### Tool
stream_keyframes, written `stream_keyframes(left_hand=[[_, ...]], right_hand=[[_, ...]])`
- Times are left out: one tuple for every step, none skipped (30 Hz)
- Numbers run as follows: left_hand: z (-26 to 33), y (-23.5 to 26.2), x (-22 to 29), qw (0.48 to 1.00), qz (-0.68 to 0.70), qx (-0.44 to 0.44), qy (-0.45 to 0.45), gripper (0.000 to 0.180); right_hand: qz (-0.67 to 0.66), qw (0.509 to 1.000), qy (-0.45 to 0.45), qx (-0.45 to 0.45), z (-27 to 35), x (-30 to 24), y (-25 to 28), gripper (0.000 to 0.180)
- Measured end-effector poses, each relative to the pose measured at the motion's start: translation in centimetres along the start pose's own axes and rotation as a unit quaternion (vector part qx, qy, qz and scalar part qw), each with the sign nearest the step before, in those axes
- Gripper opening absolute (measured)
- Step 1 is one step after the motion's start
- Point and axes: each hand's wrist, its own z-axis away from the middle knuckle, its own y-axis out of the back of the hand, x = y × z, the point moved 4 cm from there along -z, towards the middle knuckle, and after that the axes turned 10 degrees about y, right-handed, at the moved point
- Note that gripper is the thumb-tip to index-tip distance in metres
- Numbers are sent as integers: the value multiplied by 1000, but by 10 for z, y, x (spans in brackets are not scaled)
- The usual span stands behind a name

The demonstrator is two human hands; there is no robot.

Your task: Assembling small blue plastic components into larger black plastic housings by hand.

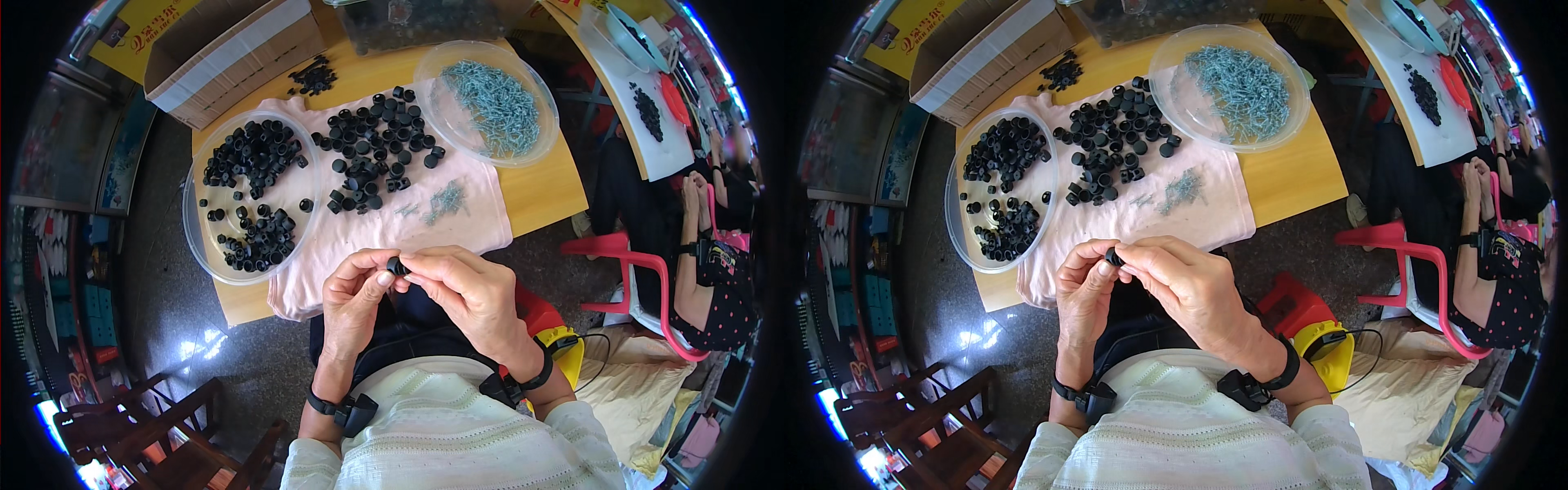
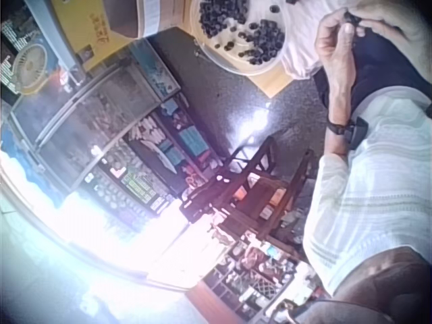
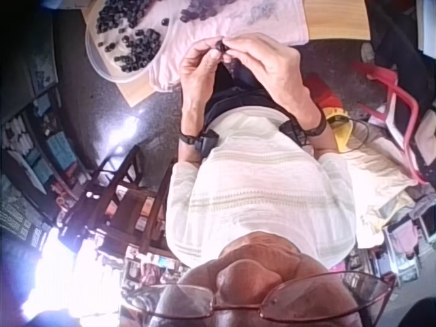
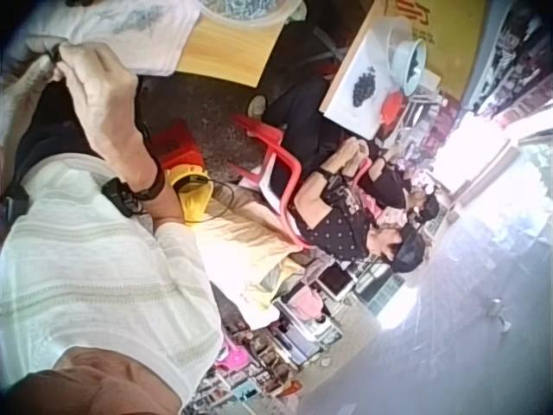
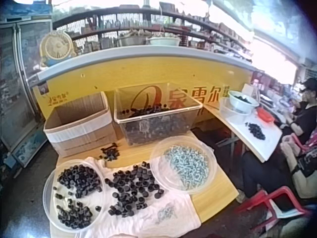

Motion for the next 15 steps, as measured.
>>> stream_keyframes(left_hand=[[0, 0, 0, 1000, 0, 0, 0, 24], [0, -1, 0, 1000, -2, -1, 0, 24], [0, -1, 0, 1000, -4, -3, 0, 23], [0, -1, 1, 1000, -4, -3, 1, 23], [-1, -1, 1, 1000, -9, -3, -1, 23], [0, -1, 1, 1000, -15, -3, -2, 22], [0, -1, 1, 1000, -15, -3, -2, 22], [0, 0, 1, 1000, -20, -5, -5, 22], [0, 0, 2, 1000, -25, -6, -7, 22], [0, 0, 3, 1000, -25, -7, -8, 22], [0, -2, 4, 1000, -27, -11, -9, 22], [-1, -2, 5, 999, -29, -16, -11, 22], [-1, -2, 5, 999, -29, -16, -12, 22], [-1, -2, 5, 999, -32, -18, -13, 22], [-1, -2, 5, 999, -34, -21, -13, 22]], right_hand=[[0, 1000, 0, 0, 1, 0, 0, 22], [-3, 1000, 0, -1, 1, 0, 0, 23], [-7, 1000, -1, -2, 2, 0, 0, 24], [-7, 1000, -1, -2, 2, 0, 0, 24], [-5, 1000, 2, -2, 3, 1, 1, 24], [-2, 1000, 4, -1, 3, 1, 1, 24], [-2, 1000, 4, -2, 3, 1, 1, 24], [-12, 1000, -10, -1, 4, 2, 0, 23], [-23, 999, -24, -1, 4, 3, 0, 23], [-22, 999, -23, -1, 5, 2, 0, 23], [-47, 997, -59, 6, 6, 4, 0, 21], [-71, 993, -95, 13, 7, 7, 0, 20], [-72, 993, -95, 12, 7, 8, 0, 20], [-63, 995, -78, 7, 7, 8, 1, 19], [-54, 997, -61, 2, 6, 7, 1, 18]])
